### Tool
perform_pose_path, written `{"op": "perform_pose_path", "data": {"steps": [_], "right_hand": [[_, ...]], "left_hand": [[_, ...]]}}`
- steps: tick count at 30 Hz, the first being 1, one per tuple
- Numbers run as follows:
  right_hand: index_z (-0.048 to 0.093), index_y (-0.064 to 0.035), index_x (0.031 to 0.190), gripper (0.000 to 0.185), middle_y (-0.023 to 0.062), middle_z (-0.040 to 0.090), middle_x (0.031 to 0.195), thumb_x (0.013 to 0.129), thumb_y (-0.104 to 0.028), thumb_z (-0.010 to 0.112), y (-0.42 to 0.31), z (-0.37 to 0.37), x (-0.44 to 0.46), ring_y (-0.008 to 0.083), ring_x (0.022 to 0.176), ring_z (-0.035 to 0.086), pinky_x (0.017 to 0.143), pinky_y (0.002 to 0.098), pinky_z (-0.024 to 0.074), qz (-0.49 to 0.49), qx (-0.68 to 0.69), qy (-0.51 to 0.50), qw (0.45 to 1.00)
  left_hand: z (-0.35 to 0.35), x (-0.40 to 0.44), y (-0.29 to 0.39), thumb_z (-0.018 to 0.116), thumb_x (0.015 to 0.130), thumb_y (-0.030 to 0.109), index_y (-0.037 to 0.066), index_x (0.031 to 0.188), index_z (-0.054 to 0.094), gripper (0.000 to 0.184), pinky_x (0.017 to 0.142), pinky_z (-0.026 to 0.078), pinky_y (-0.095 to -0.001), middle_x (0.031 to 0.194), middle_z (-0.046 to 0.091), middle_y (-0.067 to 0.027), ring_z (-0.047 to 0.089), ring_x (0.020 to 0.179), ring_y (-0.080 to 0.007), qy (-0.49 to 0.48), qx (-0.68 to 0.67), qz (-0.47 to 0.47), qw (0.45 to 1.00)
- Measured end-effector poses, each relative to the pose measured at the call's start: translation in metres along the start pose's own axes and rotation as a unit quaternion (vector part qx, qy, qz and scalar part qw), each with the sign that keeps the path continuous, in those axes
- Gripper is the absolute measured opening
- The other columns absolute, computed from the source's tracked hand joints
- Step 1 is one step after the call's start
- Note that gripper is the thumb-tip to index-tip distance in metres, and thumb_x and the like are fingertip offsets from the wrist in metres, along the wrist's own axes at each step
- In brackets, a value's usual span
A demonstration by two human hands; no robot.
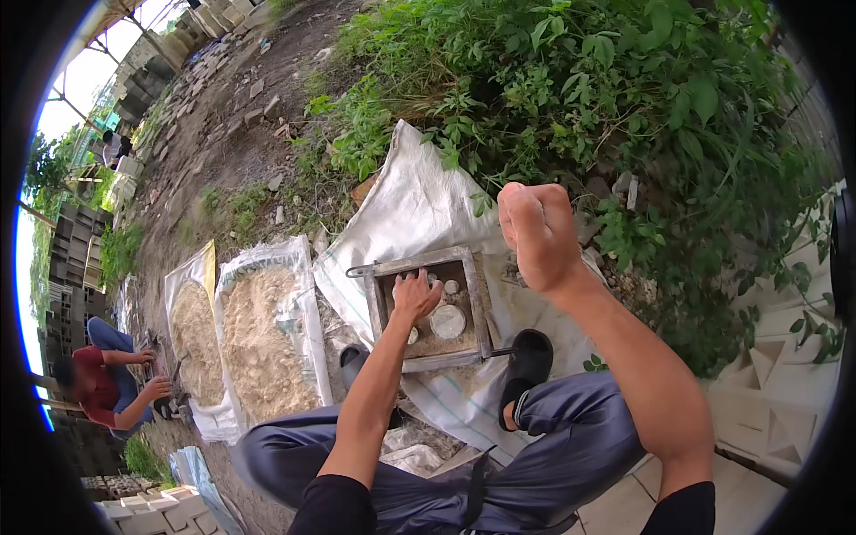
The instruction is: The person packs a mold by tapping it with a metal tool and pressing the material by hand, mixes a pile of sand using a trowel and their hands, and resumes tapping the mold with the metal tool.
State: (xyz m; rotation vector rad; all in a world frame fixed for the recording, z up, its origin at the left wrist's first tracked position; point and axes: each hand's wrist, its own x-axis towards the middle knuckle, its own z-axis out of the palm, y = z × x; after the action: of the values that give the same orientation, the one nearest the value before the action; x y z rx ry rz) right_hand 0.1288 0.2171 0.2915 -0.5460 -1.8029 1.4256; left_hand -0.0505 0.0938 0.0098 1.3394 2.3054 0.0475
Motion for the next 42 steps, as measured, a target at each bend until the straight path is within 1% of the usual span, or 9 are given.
{"op": "perform_pose_path", "data": {"steps": [3,6,9,16,18,32,35,37,42], "right_hand": [[0.038,0.0027,0.055,0.041,0.0036,0.031,0.046,0.088,-0.019,0.048,-0.001,0.002,-0.001,0.01,0.048,0.027,0.045,0.0325,0.0229,-0.01,0.011,-0.004,1.0],[0.035,-0.0024,0.052,0.043,-0.0013,0.033,0.047,0.09,-0.021,0.044,0.001,0.01,-0.007,0.0078,0.047,0.029,0.044,0.0292,0.0213,-0.014,0.071,-0.002,0.997],[0.033,-0.0057,0.052,0.044,-0.0008,0.034,0.048,0.091,-0.025,0.038,0.006,0.027,-0.003,0.0069,0.046,0.032,0.042,0.0273,0.0215,-0.016,0.087,0.001,0.996],[0.029,-0.0057,0.052,0.044,0.0007,0.034,0.047,0.09,-0.027,0.036,0.048,0.08,0.004,0.009,0.042,0.031,0.041,0.0269,0.0222,0.008,0.114,0.015,0.993],[0.029,-0.0057,0.052,0.045,0.0007,0.034,0.046,0.09,-0.028,0.036,0.056,0.088,0.004,0.009,0.042,0.031,0.041,0.0268,0.0216,0.001,0.105,0.009,0.994],[0.028,-0.0052,0.05,0.047,0.0016,0.031,0.045,0.089,-0.03,0.035,0.083,0.132,0.024,0.0114,0.043,0.031,0.043,0.0273,0.0209,-0.024,0.095,0.033,0.995],[0.028,-0.0055,0.049,0.046,0.0021,0.033,0.044,0.088,-0.029,0.037,0.11,0.138,0.018,0.0129,0.041,0.03,0.044,0.0281,0.0227,-0.058,0.085,0.005,0.995],[0.029,-0.0062,0.048,0.045,0.0027,0.035,0.043,0.087,-0.029,0.038,0.123,0.148,0.015,0.0137,0.04,0.029,0.044,0.0281,0.0243,-0.112,0.018,0.018,0.993],[0.029,-0.008,0.05,0.048,0.0018,0.028,0.04,0.09,-0.033,0.038,0.157,0.164,0.003,0.0132,0.036,0.025,0.049,0.0291,0.0271,-0.171,0.038,0.041,0.984]], "left_hand": [[0.003,-0.005,-0.006,0.044,0.091,0.042,-0.005,0.131,0.047,0.062,0.109,0.027,-0.0505,0.119,0.06,-0.026,0.052,0.118,-0.036,0.0,0.002,0.006,1.0],[0.009,-0.031,-0.018,0.055,0.087,0.028,0.001,0.135,0.044,0.057,0.114,0.022,-0.0491,0.133,0.053,-0.0145,0.043,0.129,-0.032,0.118,-0.027,0.058,0.991],[0.023,-0.072,-0.04,0.054,0.088,0.029,0.002,0.141,0.039,0.062,0.115,0.017,-0.0504,0.146,0.039,-0.015,0.031,0.139,-0.0303,0.249,0.014,0.045,0.967],[0.036,-0.109,-0.054,0.056,0.088,0.037,0.008,0.148,0.029,0.072,0.115,0.011,-0.0558,0.157,0.019,-0.0101,0.012,0.146,-0.0292,0.266,-0.103,-0.039,0.958],[0.024,-0.112,-0.052,0.059,0.086,0.042,0.013,0.149,0.029,0.075,0.114,0.014,-0.056,0.157,0.022,-0.0079,0.013,0.146,-0.0315,0.212,0.001,0.035,0.977],[0.034,-0.098,-0.063,0.063,0.082,0.045,0.02,0.146,0.037,0.073,0.104,0.032,-0.0522,0.151,0.035,-0.0031,0.017,0.145,-0.0293,0.199,-0.072,-0.002,0.977],[0.035,-0.099,-0.06,0.064,0.082,0.044,0.021,0.146,0.037,0.073,0.101,0.035,-0.0518,0.14,0.048,-0.0056,0.018,0.145,-0.029,0.213,-0.085,-0.002,0.973],[0.036,-0.097,-0.063,0.065,0.081,0.044,0.021,0.146,0.038,0.073,0.097,0.037,-0.0515,0.121,0.06,-0.0075,0.02,0.144,-0.0289,0.218,-0.081,0.002,0.972],[0.037,-0.092,-0.065,0.066,0.081,0.042,0.021,0.144,0.042,0.071,0.097,0.037,-0.0506,0.105,0.063,-0.0078,0.024,0.143,-0.029,0.25,-0.1,0.015,0.963]]}}
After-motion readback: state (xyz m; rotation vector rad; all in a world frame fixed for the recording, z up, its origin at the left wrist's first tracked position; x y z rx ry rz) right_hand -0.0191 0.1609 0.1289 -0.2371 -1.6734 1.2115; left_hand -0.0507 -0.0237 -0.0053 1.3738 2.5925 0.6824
